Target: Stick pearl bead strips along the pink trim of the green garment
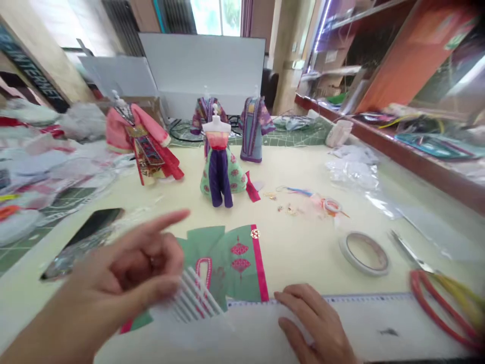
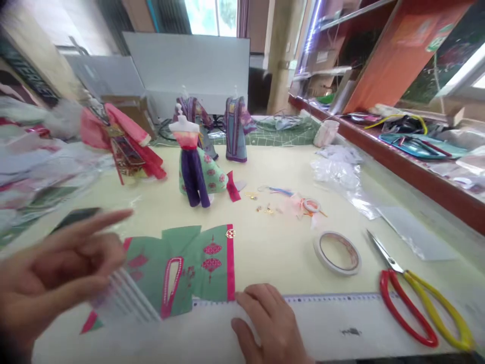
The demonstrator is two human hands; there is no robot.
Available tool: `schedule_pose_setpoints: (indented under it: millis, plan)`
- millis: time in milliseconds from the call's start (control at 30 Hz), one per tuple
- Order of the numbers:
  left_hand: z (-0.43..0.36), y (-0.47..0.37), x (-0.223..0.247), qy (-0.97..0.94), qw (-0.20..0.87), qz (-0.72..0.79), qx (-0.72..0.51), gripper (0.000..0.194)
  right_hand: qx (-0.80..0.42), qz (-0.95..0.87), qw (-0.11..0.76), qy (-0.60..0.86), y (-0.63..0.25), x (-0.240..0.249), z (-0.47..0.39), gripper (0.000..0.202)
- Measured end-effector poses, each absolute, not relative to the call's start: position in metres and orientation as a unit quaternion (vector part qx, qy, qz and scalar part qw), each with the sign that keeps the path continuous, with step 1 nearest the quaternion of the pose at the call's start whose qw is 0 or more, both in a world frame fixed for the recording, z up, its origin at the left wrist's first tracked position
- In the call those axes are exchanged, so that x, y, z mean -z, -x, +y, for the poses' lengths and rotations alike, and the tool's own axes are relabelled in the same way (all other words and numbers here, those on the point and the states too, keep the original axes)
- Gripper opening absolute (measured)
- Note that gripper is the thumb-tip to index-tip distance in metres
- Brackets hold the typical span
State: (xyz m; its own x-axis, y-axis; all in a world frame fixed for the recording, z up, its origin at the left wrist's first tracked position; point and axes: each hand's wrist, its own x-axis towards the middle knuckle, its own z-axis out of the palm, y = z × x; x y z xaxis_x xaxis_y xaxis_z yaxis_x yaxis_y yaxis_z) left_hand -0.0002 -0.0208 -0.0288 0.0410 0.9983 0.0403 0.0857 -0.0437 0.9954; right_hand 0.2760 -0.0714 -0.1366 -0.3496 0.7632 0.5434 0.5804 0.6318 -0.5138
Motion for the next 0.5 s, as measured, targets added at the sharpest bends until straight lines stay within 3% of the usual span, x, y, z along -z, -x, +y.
schedule_pose_setpoints:
  millis: [133,233,367,500]
  plan:
    - [-0.045,-0.018,0.058,-0.676,0.486,0.454,-0.317,0.058,-0.263,-0.741,0.476,0.394,-0.271,0.120,-0.079,0.028]
    - [-0.058,-0.039,0.073,-0.700,0.488,0.422,-0.307,0.063,-0.368,-0.715,0.452,0.385,-0.269,0.120,-0.086,0.030]
    - [-0.066,-0.060,0.088,-0.668,0.529,0.420,-0.313,0.060,-0.475,-0.652,0.392,0.443,-0.265,0.126,-0.094,0.015]
    - [-0.065,-0.069,0.096,-0.629,0.564,0.453,-0.285,0.050,-0.509,-0.585,0.422,0.470,-0.259,0.126,-0.095,0.029]
